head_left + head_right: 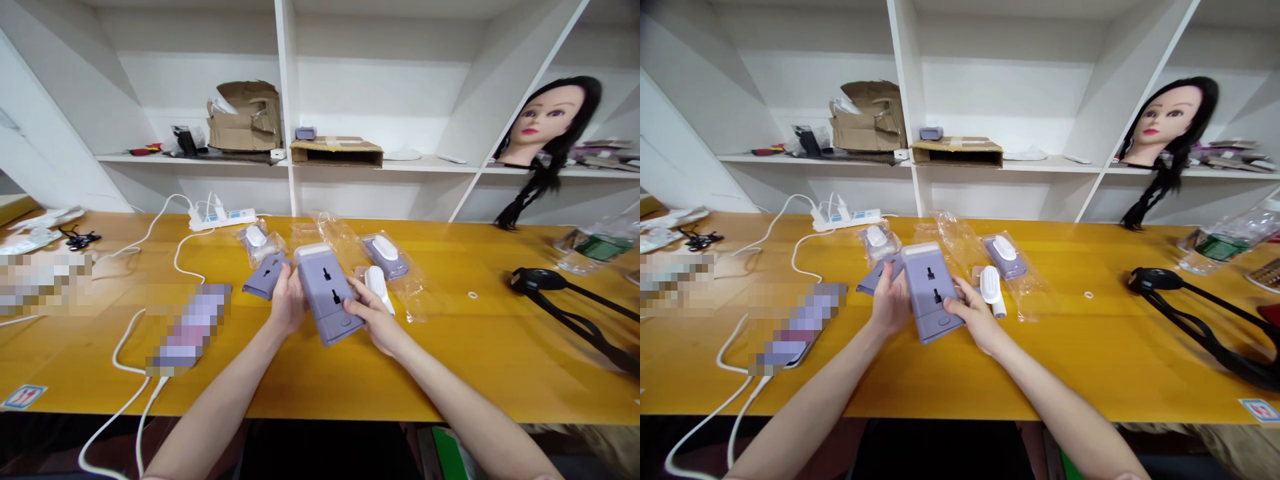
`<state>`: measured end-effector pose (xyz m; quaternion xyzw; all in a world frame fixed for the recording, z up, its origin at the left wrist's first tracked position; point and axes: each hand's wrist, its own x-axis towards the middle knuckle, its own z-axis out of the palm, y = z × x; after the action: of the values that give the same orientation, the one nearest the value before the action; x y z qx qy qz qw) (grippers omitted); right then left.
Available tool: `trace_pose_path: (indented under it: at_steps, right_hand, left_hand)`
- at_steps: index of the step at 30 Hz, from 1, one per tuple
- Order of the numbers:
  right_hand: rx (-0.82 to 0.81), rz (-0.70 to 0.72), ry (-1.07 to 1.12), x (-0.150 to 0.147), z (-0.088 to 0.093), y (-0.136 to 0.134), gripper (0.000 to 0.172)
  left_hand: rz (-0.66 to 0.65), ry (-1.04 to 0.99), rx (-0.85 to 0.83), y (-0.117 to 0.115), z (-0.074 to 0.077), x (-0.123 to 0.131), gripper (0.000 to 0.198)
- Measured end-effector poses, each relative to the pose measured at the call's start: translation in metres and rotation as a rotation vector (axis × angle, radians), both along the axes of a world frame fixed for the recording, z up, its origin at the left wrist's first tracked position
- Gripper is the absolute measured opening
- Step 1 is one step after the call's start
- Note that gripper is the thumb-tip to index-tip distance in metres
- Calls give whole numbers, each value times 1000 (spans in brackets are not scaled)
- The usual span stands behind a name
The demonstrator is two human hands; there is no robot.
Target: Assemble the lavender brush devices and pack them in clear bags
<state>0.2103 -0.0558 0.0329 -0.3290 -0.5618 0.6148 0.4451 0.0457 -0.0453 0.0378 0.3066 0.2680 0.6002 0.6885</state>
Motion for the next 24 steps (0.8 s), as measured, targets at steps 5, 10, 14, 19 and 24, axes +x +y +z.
trace_pose_path:
  at_steps: [5,10,14,19,24]
  right_hand:
    - [46,-43,30,-2,-1,1,55]
    - [-19,-216,135,13,16,10,48]
    - [88,-431,252,40,32,29,43]
    - [72,-575,333,61,29,48,25]
    - [36,-555,355,61,22,54,24]
  left_hand:
    - [9,116,-40,2,-8,3,57]
    - [117,318,126,9,-6,-9,48]
    - [320,718,126,21,-9,-19,36]
    - [189,1014,224,30,-13,-8,26]
    - [111,1161,423,48,-3,27,27]
